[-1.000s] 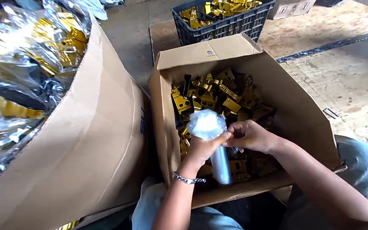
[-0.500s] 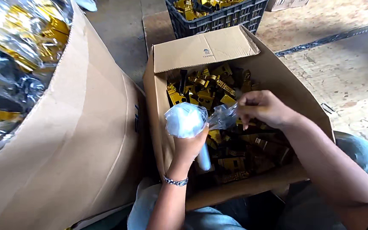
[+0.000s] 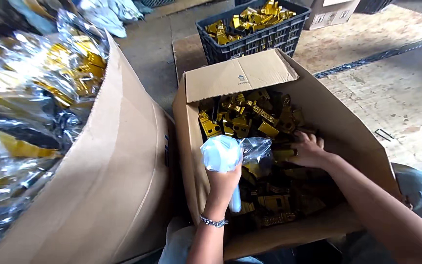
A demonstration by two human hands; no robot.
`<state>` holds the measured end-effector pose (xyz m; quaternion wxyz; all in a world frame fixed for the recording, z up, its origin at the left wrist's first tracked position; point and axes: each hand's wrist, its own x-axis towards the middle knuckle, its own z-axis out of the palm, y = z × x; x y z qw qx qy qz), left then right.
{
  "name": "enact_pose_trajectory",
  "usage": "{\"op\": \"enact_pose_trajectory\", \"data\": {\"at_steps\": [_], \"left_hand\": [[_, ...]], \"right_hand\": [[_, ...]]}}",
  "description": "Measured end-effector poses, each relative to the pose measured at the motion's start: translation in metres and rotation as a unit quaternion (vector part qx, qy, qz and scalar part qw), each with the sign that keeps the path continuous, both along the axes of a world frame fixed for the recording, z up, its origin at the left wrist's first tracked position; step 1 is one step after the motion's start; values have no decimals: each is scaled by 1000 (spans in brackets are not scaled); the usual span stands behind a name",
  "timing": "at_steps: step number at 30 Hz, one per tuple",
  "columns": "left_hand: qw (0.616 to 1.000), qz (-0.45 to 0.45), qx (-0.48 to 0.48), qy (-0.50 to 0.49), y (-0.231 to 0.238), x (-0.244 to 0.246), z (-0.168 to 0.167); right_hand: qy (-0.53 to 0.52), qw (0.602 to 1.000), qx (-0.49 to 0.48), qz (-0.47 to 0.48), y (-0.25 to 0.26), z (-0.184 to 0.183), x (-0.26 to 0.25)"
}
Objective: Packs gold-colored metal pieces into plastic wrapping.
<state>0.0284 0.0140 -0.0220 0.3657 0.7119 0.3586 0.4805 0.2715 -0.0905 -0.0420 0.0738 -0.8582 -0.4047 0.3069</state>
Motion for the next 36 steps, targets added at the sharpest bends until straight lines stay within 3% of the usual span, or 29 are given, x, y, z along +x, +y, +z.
{"op": "enact_pose_trajectory", "data": {"at_steps": [2, 4, 6, 8, 9, 11, 13, 16, 18, 20, 22, 24, 26, 28, 31, 33, 34, 36], "left_hand": [[1000, -10, -23, -17, 1, -1, -2], [999, -18, -29, -27, 2, 1, -3], [1000, -17, -4, -20, 0, 2, -6], [1000, -15, 2, -17, -3, 2, -9], [1000, -14, -1, -17, -4, 1, -7], [999, -22, -24, -33, -7, -1, -4], [989, -46, -117, -74, -14, 0, 5], [929, -70, -312, -188, -26, 2, 30], [909, -74, -353, -210, -27, -1, 38], [931, -91, -310, -171, -28, -6, 30], [969, -113, -203, -82, -28, -8, 14], [992, -80, -97, -17, -23, -4, 2], [991, -24, -123, -41, -13, -3, 5], [975, -4, -200, -95, -6, -9, 15], [978, -105, -173, -43, -30, -14, 16], [964, -190, -178, -58, -39, -11, 14], [954, -200, -208, -82, -38, -12, 16], [936, -158, -293, -112, -27, -19, 28]], "right_hand": [[95, 978, 155, -102, -14, 20, 1], [215, 901, 327, -188, -28, 40, -8], [268, 805, 488, -205, -34, 49, -21], [257, 762, 569, -173, -35, 58, -34], [262, 768, 569, -134, -36, 65, -41], [251, 826, 505, -4, -35, 75, -54], [201, 879, 419, 102, -22, 75, -68], [-2, 903, 413, 117, 1, 54, -100], [-83, 920, 359, 133, 12, 41, -116], [-52, 956, 257, 128, 24, 40, -122], [0, 943, 324, 77, 35, 28, -117], [122, 933, 337, 29, 40, 33, -113], [267, 916, 301, -3, 35, 49, -110], [314, 891, 329, -1, 25, 58, -111], [78, 887, 453, 35, 19, 46, -111], [-30, 888, 455, 58, 20, 43, -103], [-54, 917, 389, 70, 16, 50, -96], [-69, 980, 149, 114, 12, 80, -78]]}}
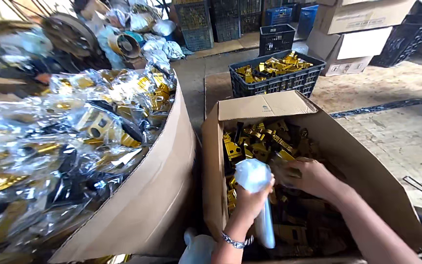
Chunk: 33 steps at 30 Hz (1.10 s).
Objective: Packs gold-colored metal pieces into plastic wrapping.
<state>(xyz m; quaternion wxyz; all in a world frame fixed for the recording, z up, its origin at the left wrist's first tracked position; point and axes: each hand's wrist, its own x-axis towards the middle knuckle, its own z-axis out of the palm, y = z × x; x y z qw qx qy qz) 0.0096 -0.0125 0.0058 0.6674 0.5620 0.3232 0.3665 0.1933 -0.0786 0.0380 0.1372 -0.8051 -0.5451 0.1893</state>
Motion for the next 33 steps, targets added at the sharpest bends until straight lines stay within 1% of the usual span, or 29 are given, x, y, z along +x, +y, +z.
{"op": "enact_pose_trajectory", "data": {"at_steps": [1, 2, 3, 4, 5, 6, 7, 8, 9, 11, 12, 14, 16, 18, 19, 20, 21, 22, 23, 24, 26, 27, 28, 29, 30, 31, 32, 33], "left_hand": [[999, 20, -42, 11, 7, -5, 6], [997, 39, -65, 24, 12, -10, 10], [996, 47, -66, 37, 15, -12, 11], [997, 48, -42, 53, 15, -13, 10], [997, 46, -8, 66, 15, -11, 8], [996, 45, 26, 69, 14, -9, 3], [996, 44, 53, 64, 13, -6, -4], [994, 44, 76, 57, 13, -3, -10], [993, 44, 95, 56, 13, 0, -13], [987, 46, 138, 62, 11, 4, -18], [984, 49, 156, 66, 9, 5, -18], [982, 52, 169, 58, 6, 6, -18], [979, 54, 192, 50, 3, 6, -17], [976, 40, 210, 34, 2, 8, -21], [981, 24, 193, 15, 2, 8, -22], [989, 1, 148, -4, 0, 9, -18], [995, -20, 98, -15, -3, 8, -14], [997, -31, 67, -30, -5, 9, -11], [996, -39, 67, -38, -5, 9, -11], [995, -47, 85, -36, -4, 8, -12], [989, -63, 130, 12, 1, 4, -15], [983, -59, 163, 52, 4, 1, -16], [974, -32, 203, 96, 9, -1, -17], [964, 7, 227, 136, 16, -2, -16], [960, 50, 226, 161, 25, -2, -15], [961, 89, 200, 167, 34, -1, -13], [971, 104, 162, 144, 41, 0, -12], [987, 74, 111, 94, 40, 1, -9]], "right_hand": [[-24, 994, -106, 15, 3, 16, 6], [-40, 987, -151, 28, 5, 31, 8], [-48, 991, -117, 42, 2, 45, 8], [-45, 997, 9, 57, -3, 56, 8], [-24, 979, 188, 76, -4, 60, 10], [39, 939, 332, 85, 2, 61, 11], [147, 903, 393, 95, 8, 64, 10], [233, 886, 391, 91, 11, 66, 6], [252, 896, 357, 76, 13, 60, 1], [222, 943, 233, 82, 12, 34, -12], [224, 951, 189, 93, 11, 18, -16], [271, 935, 209, 89, 6, -8, -19], [335, 917, 204, 78, -2, -17, -19], [361, 910, 195, 59, -5, -20, -24], [361, 909, 207, 29, -3, -21, -26], [372, 906, 203, -6, -2, -19, -26], [387, 902, 189, -35, -2, -18, -24], [402, 898, 173, -47, -3, -19, -22], [415, 895, 157, -43, -5, -18, -19], [427, 892, 145, -24, -8, -18, -15], [415, 898, 144, 7, -12, -21, -9], [406, 903, 137, 25, -13, -21, -5], [405, 904, 131, 38, -15, -21, -1], [414, 900, 128, 41, -16, -20, 1], [423, 896, 131, 32, -16, -19, 2], [432, 890, 143, 10, -15, -17, 1], [434, 886, 161, -19, -13, -16, -1], [418, 891, 175, -37, -10, -14, -5]]}}
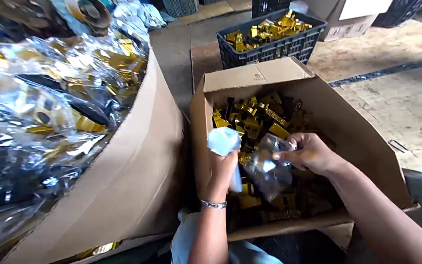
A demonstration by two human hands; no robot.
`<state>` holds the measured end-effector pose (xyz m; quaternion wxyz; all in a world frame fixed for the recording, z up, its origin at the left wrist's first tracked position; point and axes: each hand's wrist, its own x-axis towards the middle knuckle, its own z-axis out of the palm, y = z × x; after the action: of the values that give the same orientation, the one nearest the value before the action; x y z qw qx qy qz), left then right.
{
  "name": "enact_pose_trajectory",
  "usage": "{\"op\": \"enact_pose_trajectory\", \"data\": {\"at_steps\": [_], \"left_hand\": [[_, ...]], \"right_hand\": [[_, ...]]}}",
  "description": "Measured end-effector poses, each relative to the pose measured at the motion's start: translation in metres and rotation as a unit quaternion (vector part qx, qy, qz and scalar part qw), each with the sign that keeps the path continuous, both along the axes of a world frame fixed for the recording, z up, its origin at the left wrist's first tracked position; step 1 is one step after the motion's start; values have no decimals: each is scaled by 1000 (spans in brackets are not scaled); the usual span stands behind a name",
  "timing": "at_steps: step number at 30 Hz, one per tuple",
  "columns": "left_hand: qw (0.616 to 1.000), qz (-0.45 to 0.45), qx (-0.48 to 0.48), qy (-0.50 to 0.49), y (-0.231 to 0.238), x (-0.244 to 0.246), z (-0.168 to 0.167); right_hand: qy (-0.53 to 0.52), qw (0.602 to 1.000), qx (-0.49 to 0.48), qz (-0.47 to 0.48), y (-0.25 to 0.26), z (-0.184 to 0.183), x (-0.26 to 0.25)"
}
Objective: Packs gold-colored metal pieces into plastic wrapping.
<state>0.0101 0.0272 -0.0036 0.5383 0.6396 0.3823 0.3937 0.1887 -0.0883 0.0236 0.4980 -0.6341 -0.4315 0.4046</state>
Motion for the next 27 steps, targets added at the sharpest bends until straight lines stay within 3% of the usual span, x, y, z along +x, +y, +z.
{"op": "enact_pose_trajectory", "data": {"at_steps": [3, 4, 6, 8, 11, 13, 16, 18, 20, 22, 24, 27], "left_hand": [[973, -160, -134, -96, -27, 7, 8], [970, -162, -144, -106, -28, 9, 8], [985, -111, -69, -109, -15, 4, 4], [996, -29, 48, -65, 3, -4, -4], [989, 78, 122, -12, 8, -8, -15], [984, 124, 131, 3, 14, -10, -19], [973, 156, 171, 17, 16, -11, -21], [966, 166, 195, 25, 14, -10, -18], [952, 179, 241, 62, 14, -11, -15], [942, 192, 260, 96, 16, -12, -14], [943, 193, 253, 101, 19, -13, -14], [940, 196, 263, 95, 19, -11, -14]], "right_hand": [[-143, 981, 87, 97, 12, -6, -13], [-170, 971, 105, 131, 16, -4, -13], [-144, 974, 109, 134, 20, 1, 0], [-82, 990, 102, 53, 24, 3, 20], [-64, 998, 8, 2, 38, -16, 35], [-199, 971, -108, 72, 59, -48, 32], [-344, 874, -245, 240, 98, -98, 2], [-341, 875, -219, 267, 122, -145, -15], [-264, 913, -197, 238, 139, -181, -36], [-182, 943, -203, 191, 145, -190, -56], [-229, 945, -181, 144, 140, -187, -67], [-344, 884, -241, 208, 126, -153, -53]]}}
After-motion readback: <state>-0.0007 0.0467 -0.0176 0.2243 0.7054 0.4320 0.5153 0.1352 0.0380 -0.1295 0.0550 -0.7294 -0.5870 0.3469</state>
